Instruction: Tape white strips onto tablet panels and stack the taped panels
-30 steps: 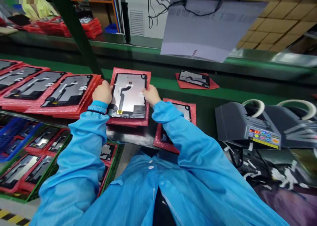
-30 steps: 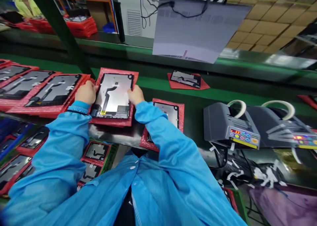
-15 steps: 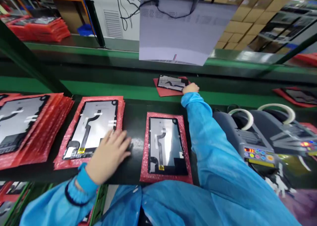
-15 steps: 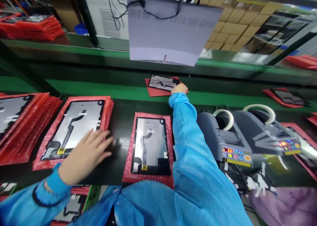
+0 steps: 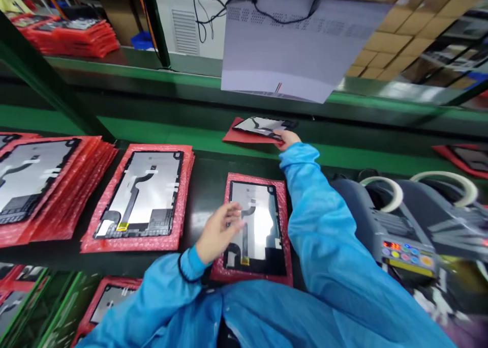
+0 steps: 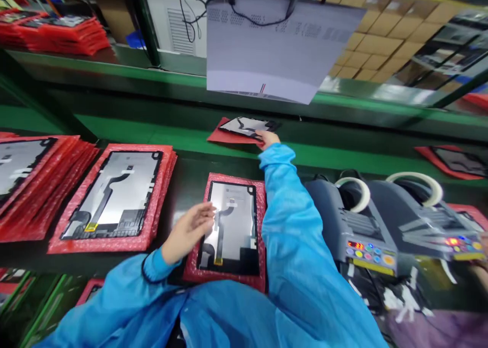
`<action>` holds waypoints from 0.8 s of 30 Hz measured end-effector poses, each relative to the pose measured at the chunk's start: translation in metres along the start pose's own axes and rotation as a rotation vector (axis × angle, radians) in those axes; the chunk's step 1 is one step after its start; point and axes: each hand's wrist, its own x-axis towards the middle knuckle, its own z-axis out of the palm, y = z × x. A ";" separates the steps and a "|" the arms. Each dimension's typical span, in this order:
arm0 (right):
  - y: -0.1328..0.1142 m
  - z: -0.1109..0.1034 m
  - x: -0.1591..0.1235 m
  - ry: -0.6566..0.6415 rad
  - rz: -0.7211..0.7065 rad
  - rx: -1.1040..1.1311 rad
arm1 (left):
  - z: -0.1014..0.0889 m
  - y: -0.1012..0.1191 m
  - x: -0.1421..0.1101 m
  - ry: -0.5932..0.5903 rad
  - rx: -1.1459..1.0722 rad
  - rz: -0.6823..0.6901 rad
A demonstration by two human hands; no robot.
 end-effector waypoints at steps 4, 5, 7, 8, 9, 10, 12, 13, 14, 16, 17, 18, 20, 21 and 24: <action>0.029 0.001 -0.109 0.094 0.020 0.127 | 0.032 -0.003 0.039 0.061 -0.545 -0.307; 0.039 -0.006 -0.142 0.086 -0.044 0.185 | 0.039 0.000 0.047 0.050 -0.627 -0.345; 0.059 -0.029 -0.205 0.047 -0.171 0.244 | 0.050 0.004 0.056 0.077 -0.737 -0.350; 0.067 -0.045 -0.233 -0.008 -0.176 0.216 | 0.054 0.005 0.056 0.122 -0.772 -0.327; 0.073 -0.065 -0.258 -0.067 -0.142 0.153 | 0.058 0.004 0.054 0.178 -0.798 -0.299; 0.077 -0.086 -0.277 -0.131 -0.079 0.059 | 0.060 0.002 0.049 0.229 -0.816 -0.272; 0.077 -0.131 -0.300 -0.118 -0.034 -0.147 | 0.060 -0.003 0.035 0.276 -0.828 -0.234; 0.075 -0.151 -0.305 -0.003 -0.088 -0.233 | 0.059 -0.005 0.027 0.257 -0.816 -0.230; 0.072 -0.168 -0.306 0.110 -0.144 -0.298 | 0.058 -0.006 0.018 0.216 -0.794 -0.231; 0.067 -0.189 -0.305 0.184 -0.180 -0.396 | 0.055 -0.007 0.004 0.124 -0.729 -0.245; 0.065 -0.192 -0.304 0.131 -0.143 -0.429 | 0.054 -0.007 -0.001 0.079 -0.696 -0.262; 0.065 -0.191 -0.304 0.041 -0.080 -0.449 | 0.053 -0.006 -0.005 0.036 -0.667 -0.282; 0.068 -0.180 -0.307 -0.098 0.028 -0.420 | 0.050 -0.007 -0.007 -0.048 -0.614 -0.321; 0.072 -0.174 -0.310 -0.115 0.054 -0.371 | 0.048 -0.008 -0.006 -0.088 -0.590 -0.333; 0.083 -0.164 -0.319 -0.038 0.042 -0.210 | 0.035 -0.015 0.004 -0.142 -0.501 -0.292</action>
